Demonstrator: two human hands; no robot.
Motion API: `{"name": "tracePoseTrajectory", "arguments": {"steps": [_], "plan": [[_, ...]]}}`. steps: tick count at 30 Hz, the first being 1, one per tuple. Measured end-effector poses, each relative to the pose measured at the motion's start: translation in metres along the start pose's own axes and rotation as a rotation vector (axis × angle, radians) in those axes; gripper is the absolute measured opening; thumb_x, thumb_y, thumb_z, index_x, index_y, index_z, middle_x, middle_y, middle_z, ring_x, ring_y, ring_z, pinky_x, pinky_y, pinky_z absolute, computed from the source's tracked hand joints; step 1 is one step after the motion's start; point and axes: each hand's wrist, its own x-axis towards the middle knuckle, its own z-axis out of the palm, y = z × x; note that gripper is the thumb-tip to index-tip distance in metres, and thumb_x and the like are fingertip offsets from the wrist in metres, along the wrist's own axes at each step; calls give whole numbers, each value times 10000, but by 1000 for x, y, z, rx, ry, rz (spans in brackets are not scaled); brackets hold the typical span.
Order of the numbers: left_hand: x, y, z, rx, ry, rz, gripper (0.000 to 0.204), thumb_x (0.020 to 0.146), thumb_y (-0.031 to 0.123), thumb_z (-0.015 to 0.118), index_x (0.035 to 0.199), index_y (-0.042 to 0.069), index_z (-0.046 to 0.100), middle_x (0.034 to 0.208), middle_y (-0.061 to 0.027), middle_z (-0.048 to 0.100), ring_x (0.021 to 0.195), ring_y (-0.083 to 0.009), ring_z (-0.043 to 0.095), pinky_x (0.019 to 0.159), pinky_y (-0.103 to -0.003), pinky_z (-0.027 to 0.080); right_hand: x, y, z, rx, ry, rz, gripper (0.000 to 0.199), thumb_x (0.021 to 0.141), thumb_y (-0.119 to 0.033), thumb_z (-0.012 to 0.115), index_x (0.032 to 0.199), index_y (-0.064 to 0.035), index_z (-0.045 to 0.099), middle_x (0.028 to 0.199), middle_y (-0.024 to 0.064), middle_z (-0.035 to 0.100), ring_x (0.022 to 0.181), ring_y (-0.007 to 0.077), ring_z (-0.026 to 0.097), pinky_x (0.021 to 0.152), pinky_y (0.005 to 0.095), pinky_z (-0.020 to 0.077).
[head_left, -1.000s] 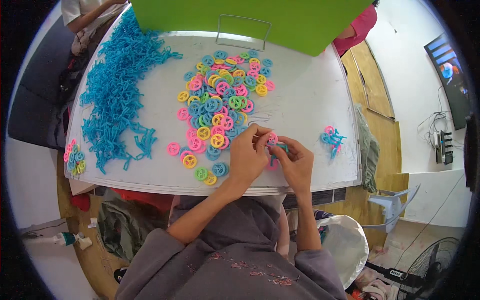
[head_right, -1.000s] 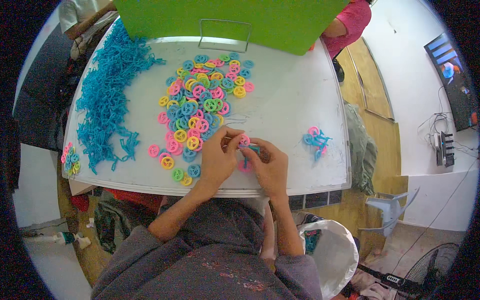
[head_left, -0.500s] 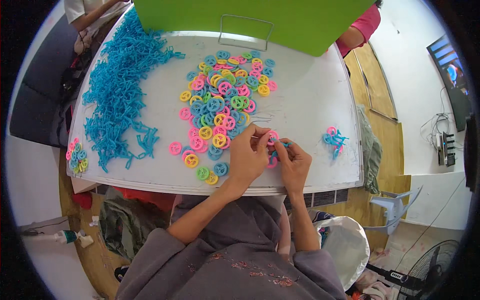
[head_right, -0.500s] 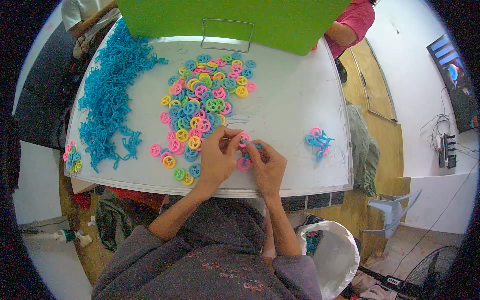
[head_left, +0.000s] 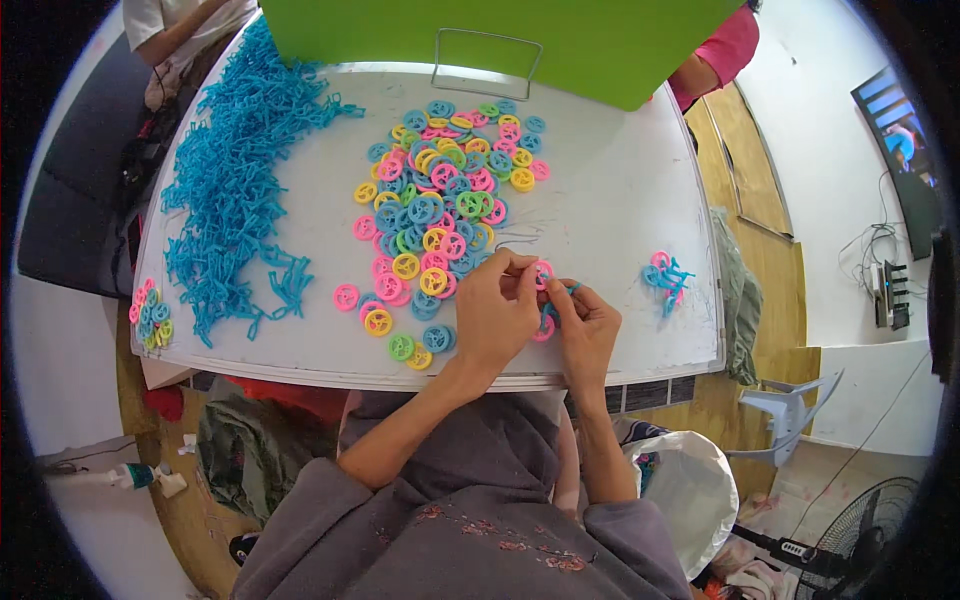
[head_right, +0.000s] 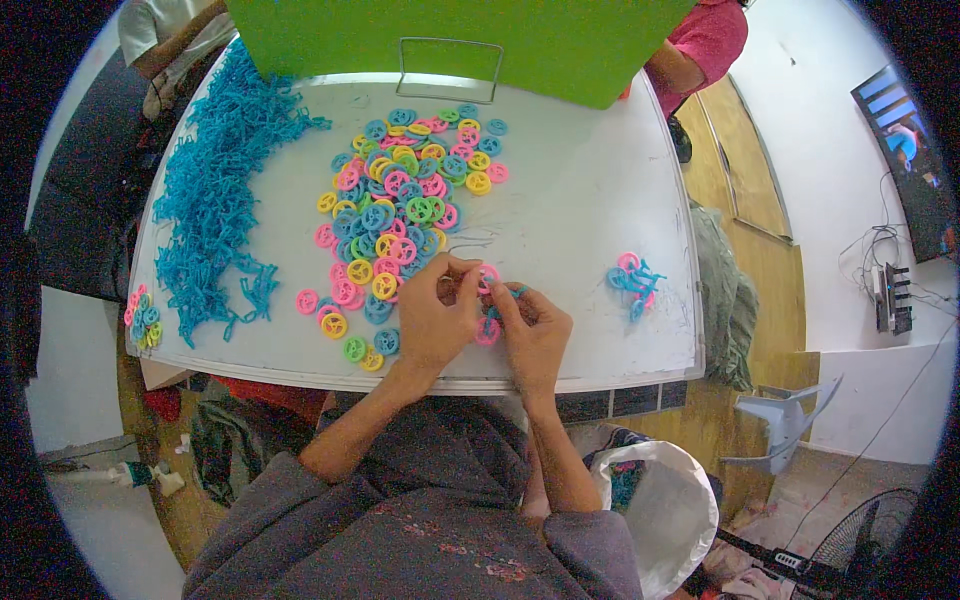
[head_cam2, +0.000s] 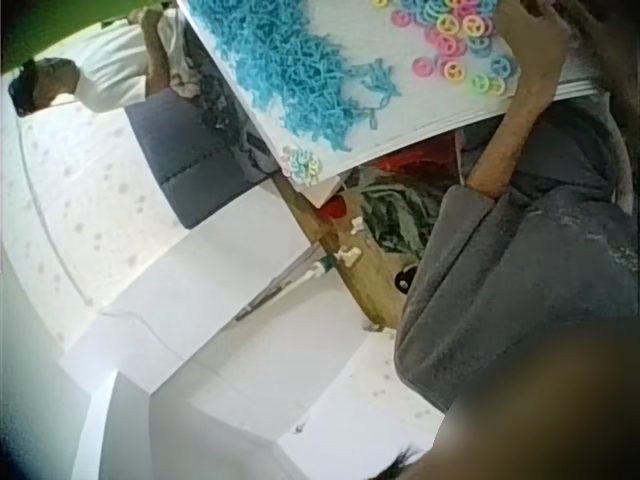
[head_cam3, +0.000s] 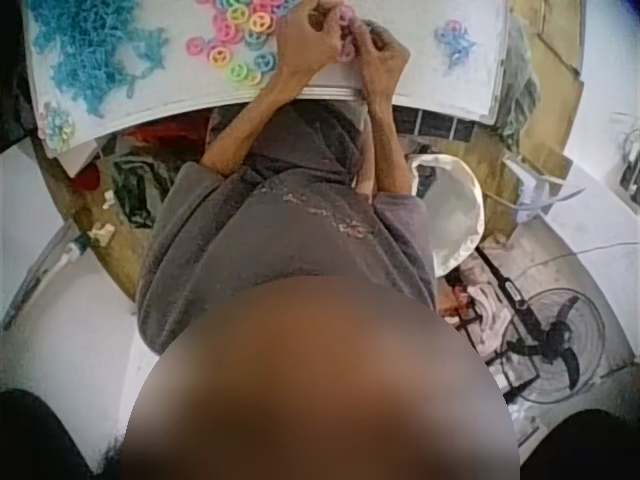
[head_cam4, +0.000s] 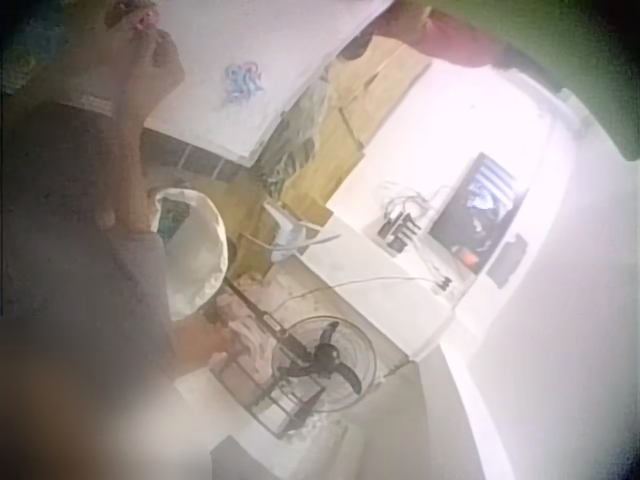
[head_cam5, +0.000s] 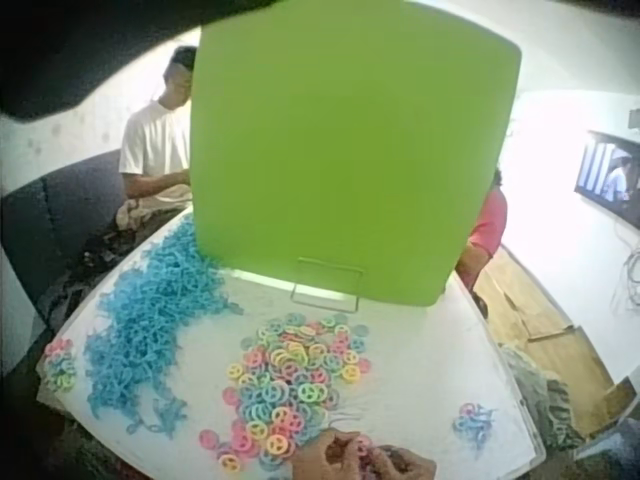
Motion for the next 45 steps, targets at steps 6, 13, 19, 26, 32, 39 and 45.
{"name": "tracePoseTrajectory", "arguments": {"steps": [6, 13, 19, 26, 32, 39, 45], "plan": [[2, -1, -3, -90, -16, -89, 95, 886, 45, 611, 948, -27, 617, 823, -95, 672, 698, -139, 653, 620, -268, 514, -1, 11, 3, 4, 25, -54, 201, 867, -83, 681, 1016, 53, 683, 851, 64, 691, 733, 90, 605, 674, 213, 484], [9, -2, -15, -208, -181, -121, 153, 873, 53, 646, 1010, 9, 596, 864, -58, 666, 813, -144, 650, 730, -266, 510, 6, 16, -7, -222, -11, -390, 254, 859, -11, 657, 1112, 11, 653, 916, 85, 682, 834, 109, 632, 725, 244, 507], [9, -11, -23, -209, -259, -213, 181, 865, 60, 662, 1035, 28, 608, 953, -47, 651, 887, -128, 634, 751, -264, 509, -1, -16, -14, 204, -180, -52, 396, 845, 6, 665, 1228, -1, 565, 884, 85, 682, 831, 117, 637, 738, 249, 514], [-2, 1, -49, 15, 125, 84, 231, 899, 32, 571, 1127, 53, 604, 979, -54, 642, 778, -121, 596, 632, -253, 472, 25, 5, -70, -218, 29, -230, 305, 889, -30, 636, 1189, 8, 600, 856, 38, 669, 716, 51, 580, 628, 194, 471], [21, -2, -161, 596, 437, 195, 229, 832, 29, 622, 1058, 61, 626, 926, -74, 602, 836, -212, 566, 686, -326, 445, 57, -1, -133, -669, 330, -343, 254, 855, -162, 693, 1081, -45, 684, 813, 41, 680, 755, 109, 598, 739, 279, 441], [14, -19, -214, 966, 258, 101, 186, 762, 57, 710, 937, 60, 646, 893, -126, 593, 830, -300, 557, 738, -398, 445, 64, 12, -122, -958, 488, -563, 202, 833, -148, 697, 1011, -53, 711, 964, 94, 658, 902, 249, 609, 835, 365, 455], [27, -19, -220, 862, 345, 220, 164, 755, 26, 692, 898, 67, 622, 845, -93, 578, 847, -297, 531, 741, -396, 425, 49, 1, -89, -729, 535, -625, 151, 875, -98, 653, 1002, -36, 705, 960, 71, 650, 885, 192, 587, 804, 329, 455]]}}
